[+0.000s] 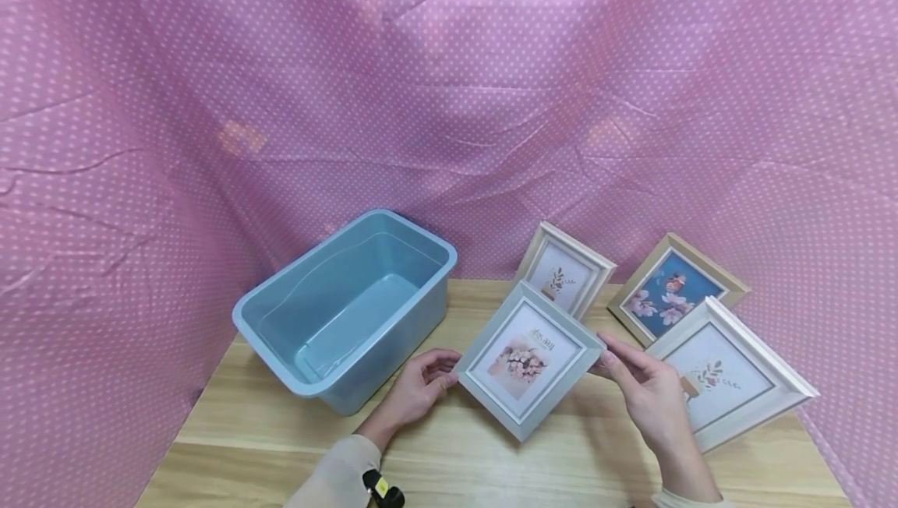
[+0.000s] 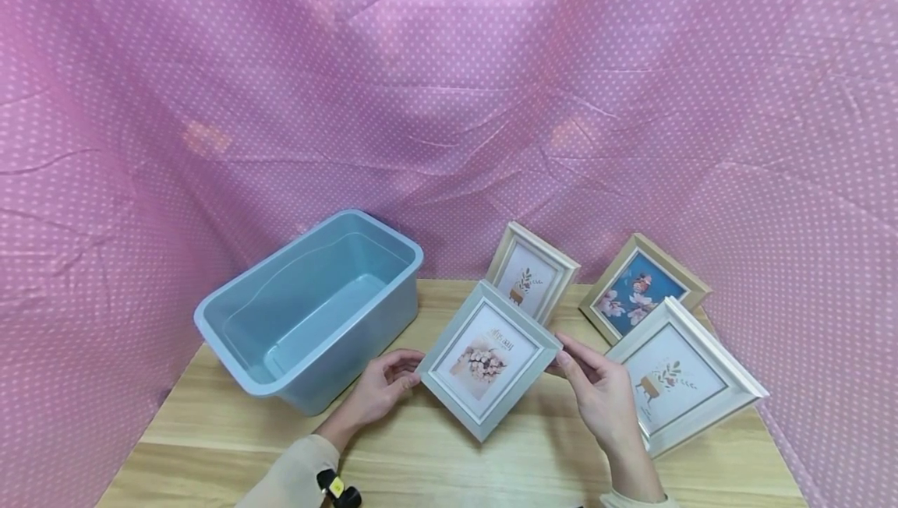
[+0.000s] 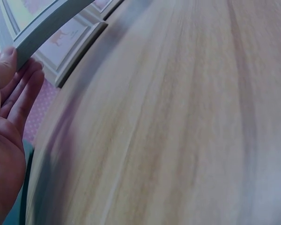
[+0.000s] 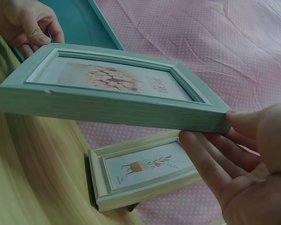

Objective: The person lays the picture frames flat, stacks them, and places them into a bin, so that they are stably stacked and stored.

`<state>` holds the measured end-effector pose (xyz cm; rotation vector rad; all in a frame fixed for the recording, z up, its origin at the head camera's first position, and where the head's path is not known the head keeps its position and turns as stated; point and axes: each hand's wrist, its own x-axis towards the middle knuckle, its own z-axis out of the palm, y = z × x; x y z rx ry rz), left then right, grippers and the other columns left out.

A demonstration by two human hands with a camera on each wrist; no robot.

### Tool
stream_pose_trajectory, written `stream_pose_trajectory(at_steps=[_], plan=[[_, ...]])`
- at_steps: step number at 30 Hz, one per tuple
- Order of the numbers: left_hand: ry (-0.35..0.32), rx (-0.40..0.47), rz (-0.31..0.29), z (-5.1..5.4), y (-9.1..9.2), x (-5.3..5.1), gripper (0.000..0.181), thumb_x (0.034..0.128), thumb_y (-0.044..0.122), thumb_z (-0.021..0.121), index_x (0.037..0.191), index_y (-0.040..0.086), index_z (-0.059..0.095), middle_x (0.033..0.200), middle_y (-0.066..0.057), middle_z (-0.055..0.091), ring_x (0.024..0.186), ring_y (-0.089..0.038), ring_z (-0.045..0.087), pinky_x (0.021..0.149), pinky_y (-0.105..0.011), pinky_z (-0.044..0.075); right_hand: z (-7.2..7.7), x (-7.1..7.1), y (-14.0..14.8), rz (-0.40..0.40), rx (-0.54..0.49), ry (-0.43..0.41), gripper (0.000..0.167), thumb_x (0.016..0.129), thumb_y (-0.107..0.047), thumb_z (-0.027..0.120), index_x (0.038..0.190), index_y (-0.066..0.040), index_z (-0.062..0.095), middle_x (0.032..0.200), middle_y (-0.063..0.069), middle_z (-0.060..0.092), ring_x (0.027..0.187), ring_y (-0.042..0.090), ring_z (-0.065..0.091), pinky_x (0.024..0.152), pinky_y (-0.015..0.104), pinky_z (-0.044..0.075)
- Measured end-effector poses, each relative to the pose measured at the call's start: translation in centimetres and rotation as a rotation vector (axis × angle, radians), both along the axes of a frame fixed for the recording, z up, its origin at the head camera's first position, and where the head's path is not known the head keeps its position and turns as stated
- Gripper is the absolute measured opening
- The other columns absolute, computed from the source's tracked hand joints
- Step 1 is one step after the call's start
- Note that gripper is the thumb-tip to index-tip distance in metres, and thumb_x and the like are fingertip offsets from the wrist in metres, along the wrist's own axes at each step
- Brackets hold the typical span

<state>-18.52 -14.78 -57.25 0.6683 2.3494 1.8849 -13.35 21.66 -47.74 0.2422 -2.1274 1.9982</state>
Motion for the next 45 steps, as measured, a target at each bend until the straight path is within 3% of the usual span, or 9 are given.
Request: stream_pose_trajectory(at_steps=[10,20,27,37,45], plan=[[-0.004,-0.003,0.050,0.0,0.1,0.3,0.031,0.1017,0.006,0.072,0.130,-0.006,0.068,0.123,-0.026,0.074,0.109,-0.009,0.071,0.098,-0.023,0.062,-0.5,0.4,0.2,-0.054,-0.040,-0.028,0.038,0.105,0.003,0.063,0.137,0.023,0.056,0.103,-0.012,0.083,0.084,0.010,0.082,0.093,0.012,0.060],[-0.013,0.004,0.113,0.3,0.1,0.3,0.030,0.1015,0.008,0.073,0.129,-0.004,0.070,0.124,-0.025,0.074,0.110,-0.006,0.070,0.098,-0.021,0.061,-0.7,0.5,0.4,-0.038,-0.006,0.001,0.031,0.103,0.006,0.066,0.130,0.021,0.062,0.099,-0.009,0.084,0.085,0.009,0.082,0.094,0.011,0.058],[-0.040,0.051,0.162,0.4,0.3,0.3,0.028,0.0999,0.005,0.074,0.126,-0.006,0.072,0.122,-0.027,0.074,0.106,-0.008,0.071,0.094,-0.018,0.061,-0.9,0.9,0.6,-0.022,0.005,-0.005,0.034,0.101,0.008,0.067,0.131,0.022,0.060,0.105,-0.012,0.082,0.088,0.008,0.081,0.091,0.012,0.060],[0.052,0.109,0.204,0.3,0.4,0.4,0.025,0.0974,-0.001,0.074,0.121,-0.009,0.073,0.114,-0.030,0.076,0.096,0.001,0.069,0.085,-0.017,0.061,-1.4,1.1,0.6,-0.015,-0.018,0.006,0.032,0.098,0.013,0.068,0.128,0.023,0.062,0.113,-0.013,0.081,0.091,0.009,0.082,0.090,0.020,0.064],[0.035,0.171,0.230,0.0,0.6,0.2,0.023,0.0970,-0.002,0.074,0.118,-0.011,0.074,0.111,-0.032,0.076,0.089,-0.004,0.072,0.080,-0.017,0.061,-1.6,1.4,0.6,-0.016,-0.024,0.025,0.029,0.096,0.015,0.068,0.124,0.023,0.064,0.122,-0.013,0.078,0.103,0.005,0.079,0.089,0.026,0.066]])
